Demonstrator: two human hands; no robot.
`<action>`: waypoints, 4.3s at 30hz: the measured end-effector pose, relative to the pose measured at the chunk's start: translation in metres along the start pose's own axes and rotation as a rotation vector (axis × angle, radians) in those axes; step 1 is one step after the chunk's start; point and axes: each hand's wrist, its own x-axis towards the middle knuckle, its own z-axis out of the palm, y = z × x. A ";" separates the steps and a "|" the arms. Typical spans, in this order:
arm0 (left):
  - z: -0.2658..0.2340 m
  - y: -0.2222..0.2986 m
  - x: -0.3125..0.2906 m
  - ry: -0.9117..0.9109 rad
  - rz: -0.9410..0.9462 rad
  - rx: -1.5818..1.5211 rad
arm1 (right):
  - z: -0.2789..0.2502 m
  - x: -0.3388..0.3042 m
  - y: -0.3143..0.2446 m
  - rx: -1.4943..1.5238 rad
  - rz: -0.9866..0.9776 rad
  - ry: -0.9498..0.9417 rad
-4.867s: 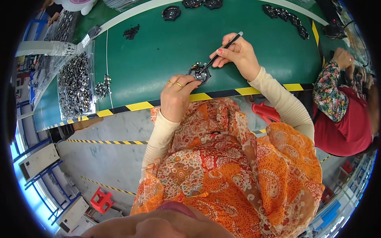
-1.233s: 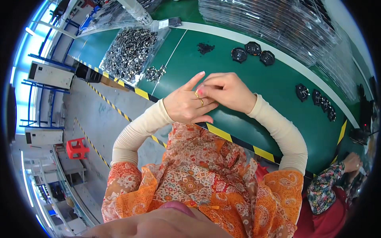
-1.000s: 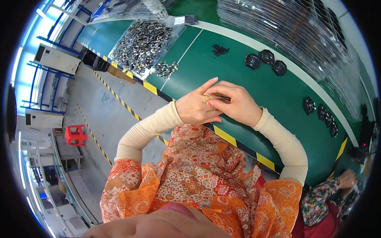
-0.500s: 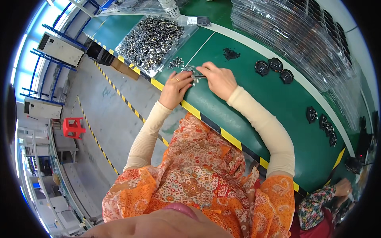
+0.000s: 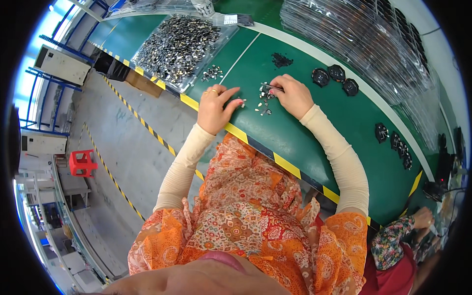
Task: The person arranges small metal components on the work surface and inserts them into circular device housings using tweezers and by hand.
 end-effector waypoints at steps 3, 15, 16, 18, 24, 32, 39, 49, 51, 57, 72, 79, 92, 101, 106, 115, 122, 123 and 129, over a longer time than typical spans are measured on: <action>0.021 0.023 0.013 -0.049 0.040 -0.052 | -0.005 -0.001 0.015 0.124 0.058 -0.005; 0.040 0.038 0.041 -0.133 0.087 -0.126 | -0.044 -0.012 0.013 0.578 0.264 -0.080; 0.039 0.040 0.040 -0.144 0.109 -0.131 | -0.045 -0.017 0.021 0.477 0.181 -0.016; 0.036 0.042 0.039 -0.147 0.150 -0.126 | -0.044 -0.024 0.035 0.445 0.010 0.028; 0.036 0.043 0.032 -0.159 0.306 -0.066 | -0.054 -0.039 0.032 0.322 0.224 -0.091; 0.027 0.017 0.067 -0.517 -0.434 -0.799 | -0.054 -0.050 0.035 0.165 -0.050 -0.135; 0.024 0.039 0.088 -0.866 -0.165 -0.443 | -0.045 -0.051 0.035 -0.004 -0.136 -0.075; 0.010 0.047 -0.011 -0.145 0.250 -0.052 | -0.050 -0.044 0.033 0.168 0.175 -0.064; 0.010 0.052 -0.018 -0.110 0.254 0.018 | -0.048 -0.045 0.029 0.047 0.080 0.021; 0.018 0.062 -0.018 -0.107 0.096 0.188 | -0.033 -0.059 0.025 -0.118 -0.003 0.135; 0.017 0.060 -0.003 0.105 -0.064 0.271 | -0.023 -0.062 0.020 -0.209 -0.193 0.215; 0.008 0.016 -0.007 0.075 -0.148 0.411 | -0.022 -0.058 0.021 -0.203 -0.213 0.220; -0.018 -0.022 0.011 0.075 -0.067 0.141 | -0.020 -0.059 0.020 -0.219 -0.214 0.218; -0.012 -0.007 -0.005 -0.040 -0.105 0.277 | -0.021 -0.060 0.023 -0.234 -0.213 0.198; -0.012 -0.020 -0.003 -0.017 -0.057 0.262 | -0.020 -0.060 0.022 -0.235 -0.222 0.208; -0.009 0.036 0.005 -0.437 -0.374 -0.488 | 0.010 -0.017 -0.012 -0.263 -0.379 0.150; -0.010 0.037 -0.007 -0.113 0.219 0.059 | 0.000 -0.006 0.005 -0.282 -0.360 0.218; -0.004 0.036 -0.009 -0.137 0.255 0.054 | -0.003 -0.010 0.013 -0.304 -0.363 0.236; 0.017 0.043 -0.013 -0.075 0.157 0.004 | -0.032 -0.065 0.028 -0.329 -0.239 0.416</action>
